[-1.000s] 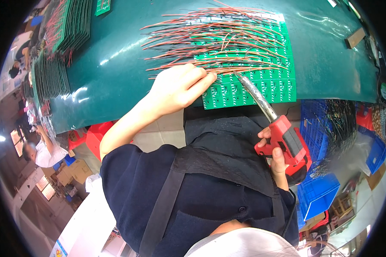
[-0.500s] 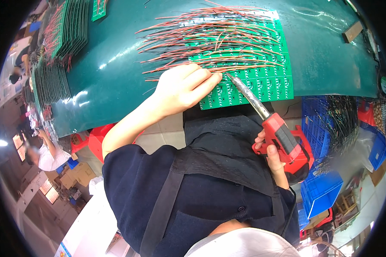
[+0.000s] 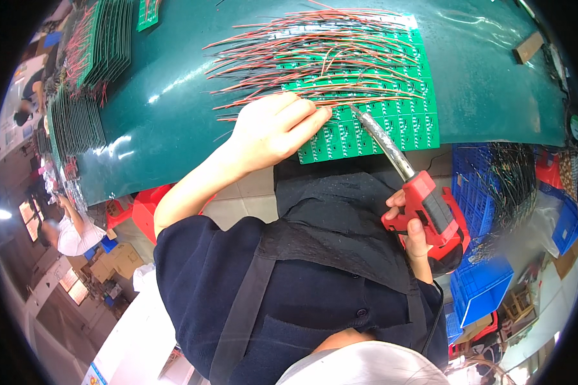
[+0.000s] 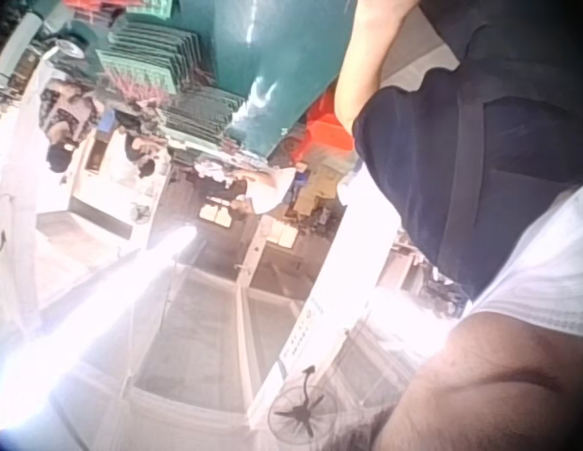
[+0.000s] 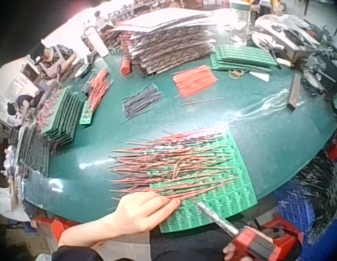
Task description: Soldering wires onto a series of small green circuit boards at a factory workbench.
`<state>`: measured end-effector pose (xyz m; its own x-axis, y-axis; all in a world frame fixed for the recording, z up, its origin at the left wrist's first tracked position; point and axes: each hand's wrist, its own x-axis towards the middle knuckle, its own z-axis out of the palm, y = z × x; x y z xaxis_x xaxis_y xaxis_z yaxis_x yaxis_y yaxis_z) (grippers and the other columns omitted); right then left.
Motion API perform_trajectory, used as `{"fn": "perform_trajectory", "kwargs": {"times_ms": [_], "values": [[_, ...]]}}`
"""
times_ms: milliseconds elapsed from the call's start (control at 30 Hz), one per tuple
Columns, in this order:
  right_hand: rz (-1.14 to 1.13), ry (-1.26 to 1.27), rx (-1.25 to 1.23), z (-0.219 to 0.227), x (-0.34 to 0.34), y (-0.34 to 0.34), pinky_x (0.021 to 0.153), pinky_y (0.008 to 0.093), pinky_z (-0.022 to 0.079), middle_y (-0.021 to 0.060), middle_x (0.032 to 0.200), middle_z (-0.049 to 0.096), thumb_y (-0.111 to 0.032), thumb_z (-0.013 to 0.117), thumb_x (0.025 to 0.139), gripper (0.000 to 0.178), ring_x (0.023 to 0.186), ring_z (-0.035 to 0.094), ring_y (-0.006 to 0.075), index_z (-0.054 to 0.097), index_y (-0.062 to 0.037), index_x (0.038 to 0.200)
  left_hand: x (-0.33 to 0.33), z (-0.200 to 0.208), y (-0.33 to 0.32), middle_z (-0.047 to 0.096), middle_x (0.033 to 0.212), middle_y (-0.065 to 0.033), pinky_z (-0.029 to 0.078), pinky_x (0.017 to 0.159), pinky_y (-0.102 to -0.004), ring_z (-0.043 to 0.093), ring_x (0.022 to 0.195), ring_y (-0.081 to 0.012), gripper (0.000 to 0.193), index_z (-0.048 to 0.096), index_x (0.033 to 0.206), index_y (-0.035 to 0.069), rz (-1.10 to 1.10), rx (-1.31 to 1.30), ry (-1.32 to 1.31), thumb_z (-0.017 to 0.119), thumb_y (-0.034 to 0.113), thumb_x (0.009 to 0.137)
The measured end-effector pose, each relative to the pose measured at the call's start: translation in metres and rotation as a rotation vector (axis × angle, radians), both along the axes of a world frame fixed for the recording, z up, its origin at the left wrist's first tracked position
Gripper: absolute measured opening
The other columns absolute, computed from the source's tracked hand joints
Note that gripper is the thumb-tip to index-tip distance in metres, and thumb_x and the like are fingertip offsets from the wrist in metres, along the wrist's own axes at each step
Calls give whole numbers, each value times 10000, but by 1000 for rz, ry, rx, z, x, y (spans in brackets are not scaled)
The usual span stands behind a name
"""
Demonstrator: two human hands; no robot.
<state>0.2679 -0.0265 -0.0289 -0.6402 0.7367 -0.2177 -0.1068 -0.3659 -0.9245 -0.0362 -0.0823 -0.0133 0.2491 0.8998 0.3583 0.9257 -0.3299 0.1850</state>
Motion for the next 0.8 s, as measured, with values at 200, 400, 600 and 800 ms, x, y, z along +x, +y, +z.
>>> {"fn": "perform_trajectory", "kwargs": {"times_ms": [200, 400, 600, 800], "values": [[-38, -2, 0, 3, 1, 1, 598, 256, 520, 182, 906, 637, -356, 686, 811, 559, 669, 630, 165, 553, 112, 1086, 2, -4, 2, 615, 815, -42, 483, 538, -280, 592, 648, -178, 321, 686, 1000, 50, 10, 41, -31, 682, 49, 679], [30, -94, -15, 6, 10, 1, 665, 279, 485, 196, 973, 577, -418, 601, 845, 541, 762, 585, 186, 555, 76, 1061, 5, 1, 6, 604, 831, -43, 491, 559, -281, 601, 701, -189, 314, 668, 998, 52, -9, 77, -47, 669, 73, 685], [-3, -30, -29, -5, 15, -3, 640, 280, 548, 172, 940, 641, -268, 679, 828, 566, 763, 655, 185, 480, 107, 1201, 10, 1, 12, 622, 823, -45, 505, 571, -281, 621, 691, -185, 338, 682, 1034, 54, -14, -8, -51, 670, 53, 696], [-21, -44, -71, -3, 17, -6, 641, 279, 549, 169, 956, 645, -249, 673, 839, 609, 764, 654, 180, 436, 108, 1271, 10, 0, 16, 619, 813, -30, 495, 549, -273, 614, 673, -172, 321, 682, 1023, 68, -25, 14, -31, 668, 68, 702]]}}
